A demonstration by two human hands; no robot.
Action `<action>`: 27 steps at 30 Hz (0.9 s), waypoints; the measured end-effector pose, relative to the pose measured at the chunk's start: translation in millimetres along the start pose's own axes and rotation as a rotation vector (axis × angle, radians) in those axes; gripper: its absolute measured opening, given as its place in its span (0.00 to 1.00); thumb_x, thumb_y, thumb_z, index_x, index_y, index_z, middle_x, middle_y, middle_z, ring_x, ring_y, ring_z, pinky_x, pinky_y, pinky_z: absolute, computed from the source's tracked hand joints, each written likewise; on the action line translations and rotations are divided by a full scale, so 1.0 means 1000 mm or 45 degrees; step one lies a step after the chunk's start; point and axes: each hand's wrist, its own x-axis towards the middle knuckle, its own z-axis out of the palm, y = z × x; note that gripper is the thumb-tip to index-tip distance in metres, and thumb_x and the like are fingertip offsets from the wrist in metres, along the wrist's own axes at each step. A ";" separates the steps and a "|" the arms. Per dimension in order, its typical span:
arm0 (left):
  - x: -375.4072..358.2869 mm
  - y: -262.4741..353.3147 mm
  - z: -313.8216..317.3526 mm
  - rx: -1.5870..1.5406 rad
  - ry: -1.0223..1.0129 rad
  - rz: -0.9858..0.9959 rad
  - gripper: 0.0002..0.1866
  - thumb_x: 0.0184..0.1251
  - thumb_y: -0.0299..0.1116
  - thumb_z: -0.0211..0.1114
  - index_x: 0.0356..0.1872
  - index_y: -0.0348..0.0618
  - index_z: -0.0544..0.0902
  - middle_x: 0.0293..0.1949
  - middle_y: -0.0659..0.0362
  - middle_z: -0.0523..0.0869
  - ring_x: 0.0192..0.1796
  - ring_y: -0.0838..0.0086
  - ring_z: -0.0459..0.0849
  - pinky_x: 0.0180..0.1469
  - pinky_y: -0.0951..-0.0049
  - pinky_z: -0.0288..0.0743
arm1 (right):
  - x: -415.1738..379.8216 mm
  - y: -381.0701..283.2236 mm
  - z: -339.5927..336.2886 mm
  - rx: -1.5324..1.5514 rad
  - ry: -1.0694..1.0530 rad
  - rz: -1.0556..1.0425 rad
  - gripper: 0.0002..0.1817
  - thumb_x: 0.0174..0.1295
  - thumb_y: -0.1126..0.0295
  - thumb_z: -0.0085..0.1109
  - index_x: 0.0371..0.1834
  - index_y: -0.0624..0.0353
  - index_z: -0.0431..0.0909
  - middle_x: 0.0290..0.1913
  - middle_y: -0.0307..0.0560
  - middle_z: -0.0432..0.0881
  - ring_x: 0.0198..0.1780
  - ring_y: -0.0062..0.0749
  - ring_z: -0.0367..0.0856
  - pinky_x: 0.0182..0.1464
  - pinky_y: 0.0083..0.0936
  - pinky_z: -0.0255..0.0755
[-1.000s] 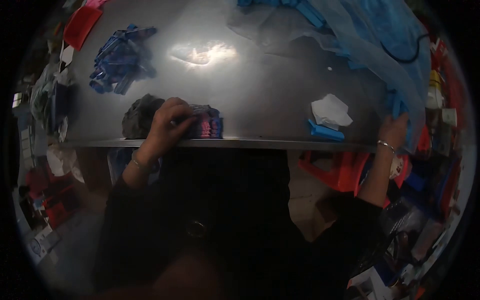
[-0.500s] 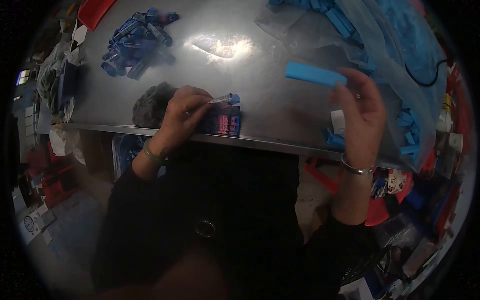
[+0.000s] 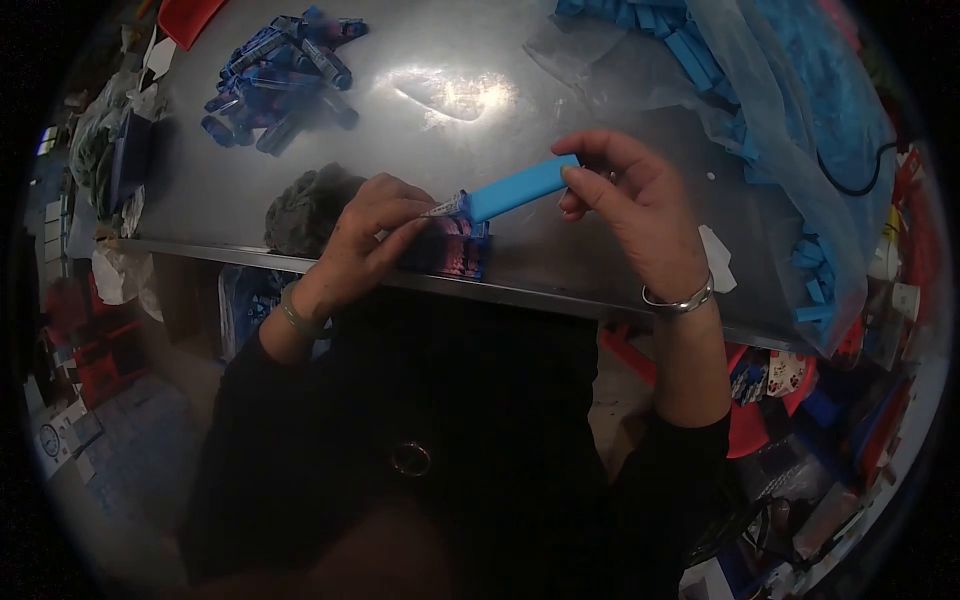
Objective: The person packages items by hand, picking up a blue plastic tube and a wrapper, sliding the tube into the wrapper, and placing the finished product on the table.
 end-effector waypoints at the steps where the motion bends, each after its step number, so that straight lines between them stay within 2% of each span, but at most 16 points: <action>1: 0.000 -0.001 0.001 -0.005 0.001 -0.003 0.07 0.60 0.21 0.62 0.39 0.38 0.83 0.39 0.54 0.83 0.44 0.63 0.79 0.49 0.67 0.71 | 0.000 0.000 0.000 0.003 -0.005 -0.010 0.13 0.65 0.71 0.58 0.51 0.64 0.77 0.36 0.41 0.81 0.35 0.20 0.80 0.40 0.19 0.77; 5: 0.001 0.001 -0.001 0.002 0.009 -0.008 0.06 0.61 0.21 0.62 0.38 0.38 0.83 0.39 0.54 0.83 0.43 0.63 0.79 0.49 0.67 0.71 | 0.002 0.006 -0.010 0.094 0.113 -0.001 0.13 0.65 0.71 0.59 0.50 0.65 0.77 0.38 0.41 0.81 0.35 0.20 0.81 0.40 0.18 0.77; 7: -0.001 -0.002 0.001 -0.014 0.060 -0.015 0.05 0.60 0.23 0.63 0.37 0.38 0.83 0.37 0.56 0.83 0.42 0.64 0.78 0.47 0.67 0.71 | 0.001 0.015 -0.016 -0.205 0.139 0.042 0.12 0.65 0.69 0.59 0.49 0.63 0.77 0.38 0.42 0.81 0.34 0.19 0.81 0.39 0.18 0.77; 8: -0.002 -0.003 0.002 -0.031 0.109 -0.023 0.04 0.60 0.25 0.64 0.35 0.39 0.82 0.36 0.57 0.83 0.41 0.64 0.78 0.46 0.67 0.70 | 0.002 0.026 -0.021 -0.209 0.139 0.041 0.12 0.65 0.69 0.59 0.49 0.63 0.77 0.38 0.42 0.81 0.34 0.19 0.81 0.39 0.18 0.77; 10: -0.003 -0.004 0.001 -0.035 0.124 -0.044 0.03 0.60 0.24 0.64 0.35 0.38 0.82 0.36 0.57 0.83 0.41 0.64 0.78 0.46 0.67 0.70 | 0.003 0.048 -0.027 -0.217 0.179 0.181 0.12 0.64 0.70 0.59 0.49 0.61 0.77 0.40 0.46 0.82 0.39 0.28 0.82 0.43 0.24 0.76; 11: -0.004 -0.005 0.001 -0.036 0.137 -0.068 0.03 0.61 0.24 0.64 0.35 0.38 0.82 0.35 0.57 0.83 0.40 0.64 0.78 0.46 0.67 0.70 | 0.003 0.049 -0.028 -0.219 0.178 0.181 0.12 0.64 0.70 0.59 0.49 0.61 0.77 0.40 0.46 0.82 0.39 0.28 0.82 0.43 0.24 0.76; 13: -0.004 -0.005 0.001 -0.039 0.147 -0.066 0.03 0.60 0.24 0.63 0.34 0.38 0.82 0.35 0.57 0.83 0.40 0.64 0.77 0.45 0.67 0.70 | 0.001 0.050 -0.027 -1.187 0.228 -0.369 0.16 0.58 0.71 0.62 0.49 0.58 0.77 0.45 0.50 0.80 0.45 0.39 0.79 0.48 0.32 0.73; 14: -0.004 -0.005 0.000 -0.040 0.152 -0.060 0.02 0.60 0.24 0.63 0.34 0.38 0.82 0.34 0.57 0.83 0.40 0.64 0.77 0.45 0.68 0.71 | 0.001 0.046 -0.025 -1.184 0.228 -0.369 0.16 0.58 0.71 0.62 0.49 0.58 0.77 0.45 0.50 0.80 0.45 0.39 0.79 0.48 0.32 0.73; 16: -0.002 -0.004 -0.001 -0.042 0.161 -0.064 0.02 0.60 0.24 0.63 0.34 0.37 0.82 0.34 0.56 0.83 0.40 0.64 0.77 0.45 0.67 0.71 | 0.002 0.031 -0.013 -1.619 0.154 -0.589 0.20 0.51 0.72 0.65 0.50 0.57 0.77 0.48 0.51 0.77 0.49 0.47 0.75 0.51 0.37 0.69; 17: -0.002 -0.003 -0.001 -0.045 0.172 -0.069 0.02 0.60 0.23 0.63 0.34 0.37 0.82 0.34 0.56 0.83 0.40 0.63 0.77 0.44 0.67 0.71 | 0.003 0.029 -0.006 -1.619 0.158 -0.586 0.20 0.51 0.72 0.65 0.50 0.57 0.77 0.48 0.51 0.77 0.49 0.47 0.75 0.51 0.37 0.69; 19: -0.001 -0.001 -0.002 -0.043 0.174 -0.061 0.02 0.60 0.23 0.63 0.34 0.37 0.82 0.34 0.56 0.83 0.40 0.63 0.77 0.44 0.67 0.71 | 0.006 0.025 0.007 -1.544 -0.092 -0.543 0.19 0.48 0.72 0.67 0.44 0.58 0.77 0.45 0.49 0.75 0.47 0.45 0.75 0.50 0.37 0.69; 20: -0.001 -0.001 -0.002 -0.038 0.181 -0.057 0.02 0.60 0.23 0.64 0.34 0.37 0.82 0.33 0.56 0.83 0.40 0.63 0.77 0.44 0.67 0.71 | 0.006 0.025 0.012 -1.545 -0.091 -0.543 0.19 0.48 0.72 0.67 0.44 0.58 0.77 0.45 0.49 0.75 0.47 0.45 0.75 0.50 0.37 0.69; 22: -0.001 -0.001 -0.002 -0.039 0.190 -0.053 0.02 0.60 0.23 0.64 0.34 0.37 0.82 0.33 0.56 0.83 0.40 0.63 0.77 0.44 0.67 0.71 | 0.004 0.026 0.021 -1.669 -0.271 -0.384 0.14 0.47 0.73 0.66 0.38 0.59 0.75 0.41 0.50 0.74 0.46 0.45 0.76 0.50 0.37 0.69; 23: -0.002 -0.001 -0.002 -0.039 0.199 -0.048 0.02 0.60 0.23 0.64 0.34 0.37 0.82 0.33 0.56 0.83 0.40 0.63 0.77 0.44 0.66 0.71 | 0.005 0.029 0.023 -1.669 -0.273 -0.386 0.14 0.47 0.73 0.66 0.38 0.59 0.75 0.41 0.50 0.74 0.46 0.45 0.76 0.50 0.37 0.69; 25: -0.003 -0.002 -0.001 -0.029 0.200 -0.046 0.02 0.60 0.23 0.64 0.34 0.37 0.82 0.33 0.56 0.83 0.40 0.63 0.77 0.44 0.66 0.71 | 0.008 0.043 0.024 -1.707 -0.265 -0.389 0.19 0.49 0.75 0.65 0.46 0.57 0.74 0.43 0.49 0.74 0.42 0.47 0.76 0.48 0.38 0.72; 27: -0.003 -0.003 0.000 -0.024 0.196 -0.041 0.02 0.60 0.23 0.64 0.34 0.38 0.82 0.33 0.56 0.83 0.40 0.63 0.77 0.44 0.66 0.71 | 0.012 0.052 0.025 -1.757 -0.262 -0.400 0.18 0.49 0.76 0.65 0.45 0.57 0.74 0.42 0.50 0.74 0.41 0.47 0.76 0.45 0.38 0.72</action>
